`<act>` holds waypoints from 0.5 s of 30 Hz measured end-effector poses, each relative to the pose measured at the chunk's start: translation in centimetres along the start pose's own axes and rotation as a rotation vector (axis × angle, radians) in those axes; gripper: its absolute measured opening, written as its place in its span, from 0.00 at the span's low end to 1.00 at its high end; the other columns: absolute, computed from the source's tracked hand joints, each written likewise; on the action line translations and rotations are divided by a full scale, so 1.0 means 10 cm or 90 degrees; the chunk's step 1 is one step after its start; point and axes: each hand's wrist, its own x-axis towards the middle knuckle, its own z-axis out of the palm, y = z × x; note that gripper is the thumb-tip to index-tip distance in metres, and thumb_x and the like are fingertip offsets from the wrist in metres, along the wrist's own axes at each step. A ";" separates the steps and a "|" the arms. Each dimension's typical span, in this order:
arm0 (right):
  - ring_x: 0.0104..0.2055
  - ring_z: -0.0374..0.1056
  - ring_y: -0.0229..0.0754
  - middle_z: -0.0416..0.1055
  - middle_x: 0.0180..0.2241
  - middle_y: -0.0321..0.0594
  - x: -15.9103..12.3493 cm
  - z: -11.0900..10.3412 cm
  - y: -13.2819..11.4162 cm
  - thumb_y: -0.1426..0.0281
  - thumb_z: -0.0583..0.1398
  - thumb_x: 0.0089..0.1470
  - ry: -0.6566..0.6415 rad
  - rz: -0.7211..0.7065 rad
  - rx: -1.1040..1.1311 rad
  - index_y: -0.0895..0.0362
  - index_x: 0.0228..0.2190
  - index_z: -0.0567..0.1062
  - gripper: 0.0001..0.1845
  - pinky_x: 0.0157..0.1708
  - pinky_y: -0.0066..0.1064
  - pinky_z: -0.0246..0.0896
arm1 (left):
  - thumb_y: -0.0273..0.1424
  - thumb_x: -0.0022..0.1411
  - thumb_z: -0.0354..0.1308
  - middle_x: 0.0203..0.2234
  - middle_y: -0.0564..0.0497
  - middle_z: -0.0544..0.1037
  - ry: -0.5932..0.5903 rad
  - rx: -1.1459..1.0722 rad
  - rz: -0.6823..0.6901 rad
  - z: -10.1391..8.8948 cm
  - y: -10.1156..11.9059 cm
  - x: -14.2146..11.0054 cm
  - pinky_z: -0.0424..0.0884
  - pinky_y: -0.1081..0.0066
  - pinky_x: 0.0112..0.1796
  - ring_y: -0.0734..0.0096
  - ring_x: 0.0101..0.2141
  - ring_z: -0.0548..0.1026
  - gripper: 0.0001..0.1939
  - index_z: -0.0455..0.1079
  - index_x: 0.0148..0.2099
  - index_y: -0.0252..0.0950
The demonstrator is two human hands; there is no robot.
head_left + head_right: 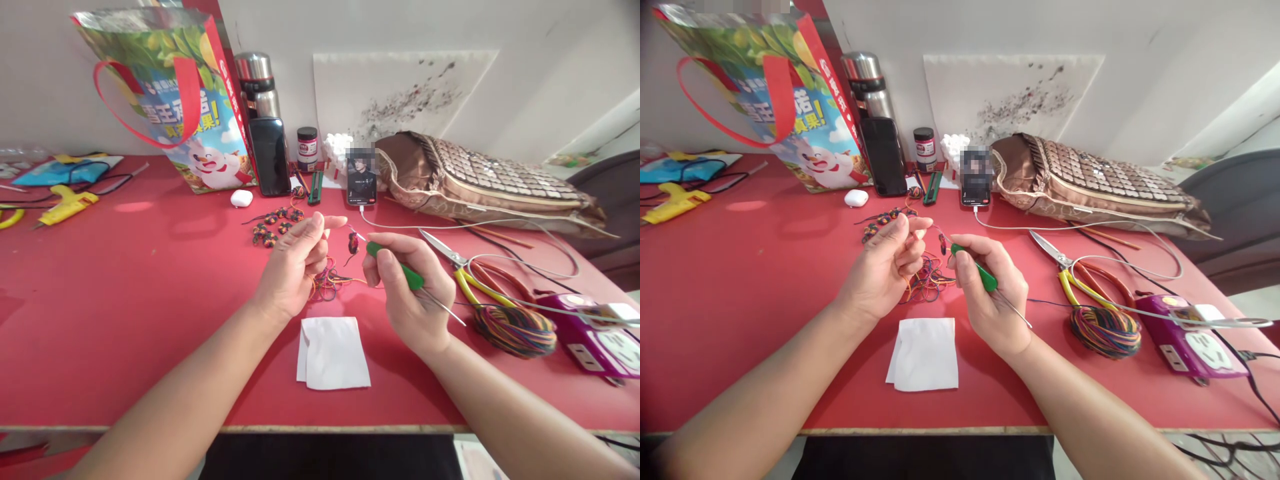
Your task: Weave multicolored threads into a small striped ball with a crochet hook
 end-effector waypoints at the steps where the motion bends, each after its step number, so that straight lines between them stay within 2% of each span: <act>1: 0.26 0.71 0.36 0.75 0.28 0.33 0.00 0.00 0.00 0.65 0.63 0.74 0.000 0.000 0.002 0.53 0.48 0.82 0.08 0.27 0.31 0.71 | 0.46 0.61 0.77 0.24 0.57 0.60 -0.009 -0.008 -0.005 0.00 0.00 0.00 0.44 0.71 0.21 0.81 0.22 0.46 0.16 0.87 0.38 0.37; 4: 0.26 0.71 0.36 0.76 0.28 0.33 0.01 0.00 -0.01 0.66 0.63 0.74 0.000 0.000 0.012 0.53 0.48 0.82 0.07 0.27 0.30 0.71 | 0.44 0.63 0.77 0.24 0.57 0.64 -0.044 -0.023 -0.007 -0.02 -0.01 -0.01 0.49 0.74 0.22 0.81 0.22 0.50 0.15 0.88 0.42 0.38; 6: 0.26 0.70 0.36 0.75 0.28 0.33 0.01 0.00 -0.01 0.65 0.63 0.74 0.004 0.000 0.013 0.53 0.48 0.82 0.08 0.27 0.31 0.71 | 0.42 0.66 0.74 0.23 0.56 0.67 -0.067 -0.013 0.014 -0.04 -0.01 0.00 0.56 0.74 0.24 0.80 0.22 0.58 0.12 0.88 0.43 0.38; 9: 0.26 0.71 0.37 0.75 0.28 0.34 0.01 0.00 -0.01 0.64 0.63 0.74 0.014 0.000 0.000 0.53 0.47 0.82 0.08 0.27 0.32 0.71 | 0.37 0.68 0.71 0.22 0.52 0.76 -0.100 0.021 0.041 -0.07 0.00 0.01 0.68 0.71 0.32 0.73 0.26 0.72 0.09 0.88 0.44 0.38; 11: 0.26 0.71 0.37 0.75 0.28 0.34 0.01 0.00 -0.01 0.63 0.63 0.74 0.017 -0.002 -0.004 0.52 0.47 0.82 0.09 0.26 0.32 0.70 | 0.34 0.67 0.71 0.26 0.49 0.81 -0.116 0.037 0.043 -0.09 0.00 0.02 0.74 0.68 0.38 0.68 0.31 0.79 0.07 0.88 0.42 0.38; 13: 0.26 0.71 0.37 0.75 0.28 0.34 0.01 0.00 -0.01 0.63 0.63 0.74 0.020 -0.005 -0.004 0.52 0.47 0.82 0.09 0.26 0.31 0.70 | 0.32 0.64 0.72 0.30 0.47 0.84 -0.117 0.056 0.044 -0.11 0.00 0.03 0.76 0.65 0.45 0.65 0.36 0.82 0.04 0.88 0.39 0.38; 15: 0.26 0.71 0.37 0.76 0.28 0.34 0.02 0.00 -0.01 0.62 0.63 0.74 0.022 -0.004 -0.003 0.52 0.47 0.82 0.09 0.26 0.32 0.70 | 0.30 0.62 0.74 0.34 0.47 0.86 -0.122 0.067 0.041 -0.13 0.01 0.03 0.76 0.65 0.48 0.66 0.38 0.82 0.02 0.88 0.37 0.38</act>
